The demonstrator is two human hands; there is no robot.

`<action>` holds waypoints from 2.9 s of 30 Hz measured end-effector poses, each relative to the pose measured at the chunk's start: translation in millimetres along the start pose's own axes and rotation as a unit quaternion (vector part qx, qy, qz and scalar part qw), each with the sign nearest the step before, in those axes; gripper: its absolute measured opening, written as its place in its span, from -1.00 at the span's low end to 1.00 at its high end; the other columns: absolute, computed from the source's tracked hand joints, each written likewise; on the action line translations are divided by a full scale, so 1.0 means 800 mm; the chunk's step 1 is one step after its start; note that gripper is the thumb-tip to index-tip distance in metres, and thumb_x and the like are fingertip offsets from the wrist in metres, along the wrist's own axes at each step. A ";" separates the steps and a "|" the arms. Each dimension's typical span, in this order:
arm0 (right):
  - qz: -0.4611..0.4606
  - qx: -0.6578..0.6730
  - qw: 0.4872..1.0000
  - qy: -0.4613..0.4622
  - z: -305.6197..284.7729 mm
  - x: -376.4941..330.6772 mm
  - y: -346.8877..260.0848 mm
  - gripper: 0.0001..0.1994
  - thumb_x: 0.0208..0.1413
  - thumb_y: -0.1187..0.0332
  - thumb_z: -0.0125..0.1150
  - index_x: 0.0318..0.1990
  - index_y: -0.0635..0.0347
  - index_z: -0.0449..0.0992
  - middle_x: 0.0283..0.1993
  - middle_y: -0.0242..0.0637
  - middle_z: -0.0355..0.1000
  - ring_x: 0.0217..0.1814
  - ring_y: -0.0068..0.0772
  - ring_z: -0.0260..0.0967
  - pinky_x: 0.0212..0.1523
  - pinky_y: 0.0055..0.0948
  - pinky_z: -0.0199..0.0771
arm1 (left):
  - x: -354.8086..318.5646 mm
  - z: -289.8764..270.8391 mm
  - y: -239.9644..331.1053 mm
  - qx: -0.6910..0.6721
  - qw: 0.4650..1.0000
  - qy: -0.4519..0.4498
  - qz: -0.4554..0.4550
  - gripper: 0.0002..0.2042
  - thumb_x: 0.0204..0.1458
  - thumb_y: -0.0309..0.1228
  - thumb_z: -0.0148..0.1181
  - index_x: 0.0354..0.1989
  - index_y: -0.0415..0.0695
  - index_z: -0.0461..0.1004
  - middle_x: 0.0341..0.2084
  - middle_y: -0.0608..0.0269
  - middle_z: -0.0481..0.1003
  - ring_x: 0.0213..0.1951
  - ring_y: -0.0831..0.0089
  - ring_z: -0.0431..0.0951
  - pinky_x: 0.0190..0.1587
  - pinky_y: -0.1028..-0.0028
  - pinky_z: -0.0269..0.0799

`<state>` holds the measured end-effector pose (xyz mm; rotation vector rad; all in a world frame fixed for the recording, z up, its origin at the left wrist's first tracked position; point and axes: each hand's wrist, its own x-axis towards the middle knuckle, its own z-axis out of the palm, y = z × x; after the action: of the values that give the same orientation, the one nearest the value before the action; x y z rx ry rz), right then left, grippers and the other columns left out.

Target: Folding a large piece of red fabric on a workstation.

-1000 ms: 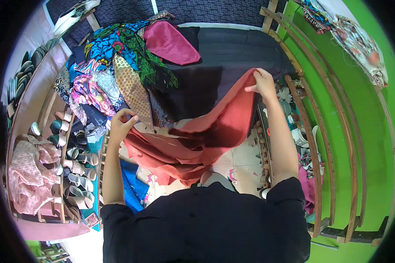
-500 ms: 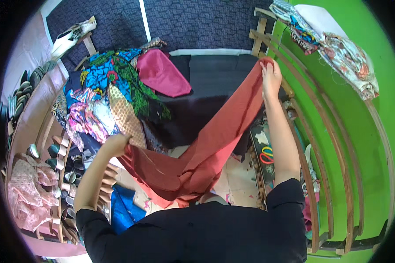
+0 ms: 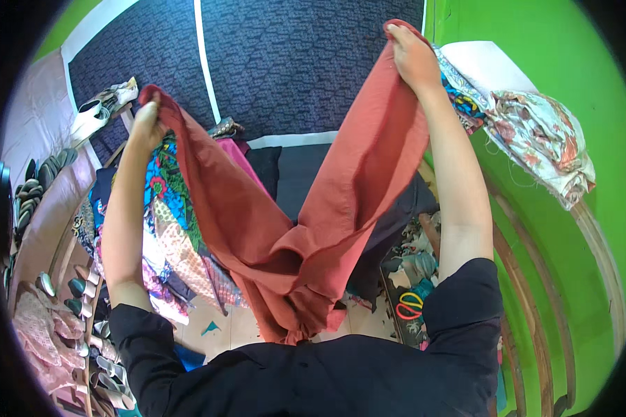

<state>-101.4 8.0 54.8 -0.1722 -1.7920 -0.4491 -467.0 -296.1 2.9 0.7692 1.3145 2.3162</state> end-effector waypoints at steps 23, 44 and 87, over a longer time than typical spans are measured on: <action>0.247 -0.041 0.966 -0.068 0.329 -0.132 0.267 -0.70 0.09 0.34 -0.12 -0.03 0.21 0.34 0.04 -0.08 0.28 0.14 -0.10 0.15 0.10 -0.32 0.14 | 0.433 -0.275 -0.312 -0.132 0.950 0.264 0.101 -0.79 0.13 -0.26 -0.18 -0.31 -0.11 0.32 -0.43 0.19 0.44 -0.53 0.28 0.48 -0.51 0.27 0.48; 0.335 0.245 0.821 -0.391 0.292 -0.309 0.072 -0.69 -0.01 0.32 0.11 -0.09 0.21 0.40 -0.21 -0.18 0.41 -0.28 -0.49 0.34 -0.24 -0.50 0.32 | 0.092 -0.152 -0.300 0.398 0.843 0.242 0.269 -0.69 -0.06 -0.41 0.17 -0.15 -0.18 0.29 -0.38 0.28 0.30 -0.35 0.52 0.29 -0.26 0.54 0.24; 0.473 0.458 0.608 -0.443 0.217 -0.526 -0.427 -0.68 0.12 0.18 -0.07 -0.22 0.27 0.44 -0.30 0.04 0.42 -0.21 -0.10 0.41 -0.22 -0.31 0.34 | -0.341 -0.313 -0.418 0.446 0.857 0.039 -0.254 -0.66 0.01 -0.21 0.03 -0.41 -0.34 0.42 -0.62 0.12 0.42 -0.54 0.47 0.34 -0.43 0.42 0.26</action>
<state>-262.2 -187.5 -455.1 -0.6384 -2.2702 1.5919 -391.9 -447.9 -466.5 0.4576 2.3226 1.2684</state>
